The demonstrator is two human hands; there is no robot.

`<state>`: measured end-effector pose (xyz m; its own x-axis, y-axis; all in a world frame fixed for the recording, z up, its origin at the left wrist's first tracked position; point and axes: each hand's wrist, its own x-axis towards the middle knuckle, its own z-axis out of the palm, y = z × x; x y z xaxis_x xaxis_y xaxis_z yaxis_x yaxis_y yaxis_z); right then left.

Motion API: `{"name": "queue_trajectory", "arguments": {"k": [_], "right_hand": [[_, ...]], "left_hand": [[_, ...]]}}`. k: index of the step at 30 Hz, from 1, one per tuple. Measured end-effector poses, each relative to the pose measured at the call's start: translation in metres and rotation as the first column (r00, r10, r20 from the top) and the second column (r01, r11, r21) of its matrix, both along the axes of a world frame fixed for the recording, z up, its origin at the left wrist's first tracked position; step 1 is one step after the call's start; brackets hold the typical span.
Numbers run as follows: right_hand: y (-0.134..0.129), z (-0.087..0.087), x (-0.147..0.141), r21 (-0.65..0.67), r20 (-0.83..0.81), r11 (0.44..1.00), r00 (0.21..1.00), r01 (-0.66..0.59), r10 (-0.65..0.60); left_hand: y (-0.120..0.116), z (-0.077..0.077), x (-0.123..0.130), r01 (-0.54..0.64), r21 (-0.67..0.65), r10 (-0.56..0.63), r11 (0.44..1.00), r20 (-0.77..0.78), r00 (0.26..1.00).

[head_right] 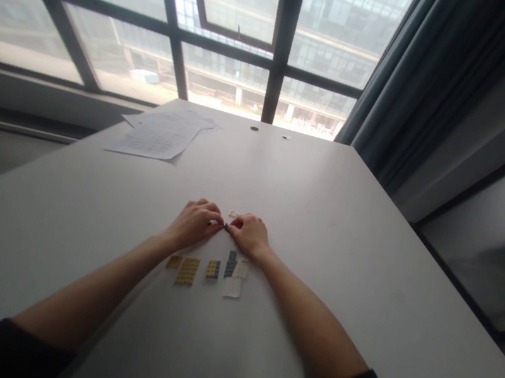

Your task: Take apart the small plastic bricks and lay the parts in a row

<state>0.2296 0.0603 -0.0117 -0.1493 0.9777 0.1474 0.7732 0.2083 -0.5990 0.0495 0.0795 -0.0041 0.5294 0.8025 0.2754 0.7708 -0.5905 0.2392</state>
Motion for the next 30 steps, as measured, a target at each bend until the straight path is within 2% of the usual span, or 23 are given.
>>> {"name": "queue_trajectory", "arguments": {"k": [6,10,14,19,23,28,30], "right_hand": [[-0.002,0.001,0.009,0.006,0.026,0.999,0.999,-0.047,0.047],[-0.004,0.001,0.008,0.029,0.082,0.998,0.995,-0.060,0.057],[-0.005,0.002,0.006,0.034,0.069,0.997,0.995,-0.075,0.073],[-0.002,0.002,0.010,0.000,-0.042,0.996,0.995,-0.087,0.087],[0.001,0.003,0.018,-0.067,-0.174,0.993,0.981,-0.096,0.084],[-0.004,0.010,0.029,-0.213,-0.418,0.972,0.908,-0.100,0.002],[-0.008,0.013,0.031,-0.208,-0.385,0.972,0.923,-0.105,0.018]], "left_hand": [[-0.004,-0.001,0.002,0.012,-0.007,-0.012,1.000,0.017,1.000],[-0.003,-0.001,0.005,0.013,-0.031,-0.012,0.999,0.029,1.000],[-0.004,-0.002,0.007,0.002,-0.062,0.002,0.998,0.064,0.998],[-0.005,-0.002,0.003,-0.020,-0.127,0.040,0.992,0.159,0.986],[-0.004,0.005,-0.006,0.010,-0.237,0.058,0.971,0.277,0.959],[-0.006,0.013,-0.018,0.083,-0.360,0.065,0.929,0.380,0.923],[-0.008,0.012,-0.019,0.093,-0.358,0.056,0.929,0.383,0.922]]}}
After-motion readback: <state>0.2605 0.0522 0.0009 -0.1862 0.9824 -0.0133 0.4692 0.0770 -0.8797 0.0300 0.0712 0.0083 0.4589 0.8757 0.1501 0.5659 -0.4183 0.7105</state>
